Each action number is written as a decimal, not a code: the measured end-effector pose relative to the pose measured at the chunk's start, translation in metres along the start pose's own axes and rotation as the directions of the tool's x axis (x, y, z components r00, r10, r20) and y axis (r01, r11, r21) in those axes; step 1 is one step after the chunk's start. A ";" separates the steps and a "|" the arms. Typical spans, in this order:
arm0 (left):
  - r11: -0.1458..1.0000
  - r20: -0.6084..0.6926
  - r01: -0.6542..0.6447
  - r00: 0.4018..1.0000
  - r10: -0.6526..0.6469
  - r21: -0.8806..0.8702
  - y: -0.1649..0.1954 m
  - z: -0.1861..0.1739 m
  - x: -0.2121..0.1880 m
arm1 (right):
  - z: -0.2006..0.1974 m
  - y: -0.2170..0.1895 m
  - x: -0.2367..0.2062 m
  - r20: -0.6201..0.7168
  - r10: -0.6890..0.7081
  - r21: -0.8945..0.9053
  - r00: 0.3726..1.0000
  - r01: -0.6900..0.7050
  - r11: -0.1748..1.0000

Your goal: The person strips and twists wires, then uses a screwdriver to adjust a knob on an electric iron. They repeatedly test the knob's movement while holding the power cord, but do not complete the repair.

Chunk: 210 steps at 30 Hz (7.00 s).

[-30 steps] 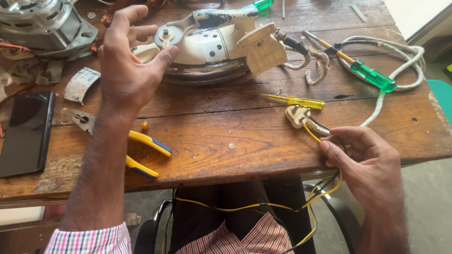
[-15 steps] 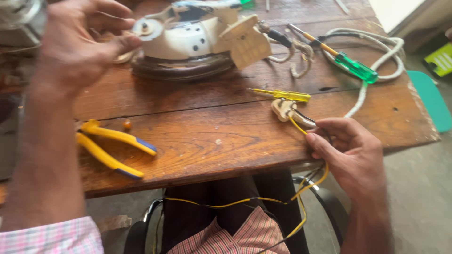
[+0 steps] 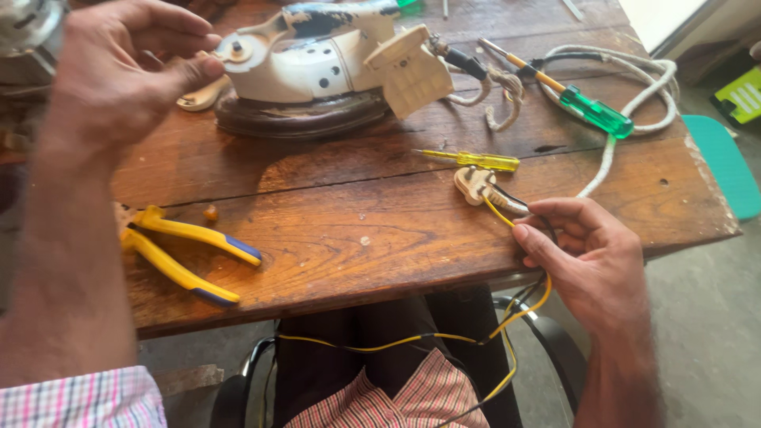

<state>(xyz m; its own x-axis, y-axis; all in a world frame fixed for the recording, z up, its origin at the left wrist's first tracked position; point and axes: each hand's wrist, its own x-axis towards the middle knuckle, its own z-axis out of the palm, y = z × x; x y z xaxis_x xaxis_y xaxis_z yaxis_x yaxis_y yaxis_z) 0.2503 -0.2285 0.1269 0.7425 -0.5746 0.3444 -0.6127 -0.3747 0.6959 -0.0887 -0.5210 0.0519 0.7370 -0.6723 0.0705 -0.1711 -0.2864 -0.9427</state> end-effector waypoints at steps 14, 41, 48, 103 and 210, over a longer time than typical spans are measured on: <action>0.939 0.009 -0.093 0.995 0.102 -0.332 -0.029 0.008 -0.004 | 0.001 0.000 0.002 -0.009 0.016 -0.018 1.000 -0.016 1.000; 0.959 -0.212 0.265 0.947 -0.241 0.098 -0.004 0.031 -0.001 | 0.001 -0.002 0.002 0.009 -0.010 -0.005 1.000 0.010 1.000; 0.930 -0.225 0.159 0.971 -0.085 0.331 -0.007 0.044 0.003 | 0.003 -0.005 0.001 -0.011 0.021 -0.019 1.000 -0.022 1.000; 0.982 0.036 -0.070 0.997 0.065 0.173 -0.031 0.030 0.011 | 0.004 -0.008 0.000 -0.023 0.022 -0.029 0.999 -0.022 0.999; 0.969 -0.077 -0.114 0.988 0.133 0.218 -0.037 0.049 0.022 | 0.004 -0.007 0.001 -0.003 0.018 -0.009 1.000 -0.018 1.000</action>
<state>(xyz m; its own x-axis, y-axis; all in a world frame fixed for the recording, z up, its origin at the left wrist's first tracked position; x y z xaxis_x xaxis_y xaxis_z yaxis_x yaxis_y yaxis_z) 0.2759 -0.2630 0.0772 0.6729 -0.5614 0.4817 -0.7374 -0.4567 0.4977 -0.0841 -0.5171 0.0571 0.7316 -0.6796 0.0542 -0.1905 -0.2801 -0.9409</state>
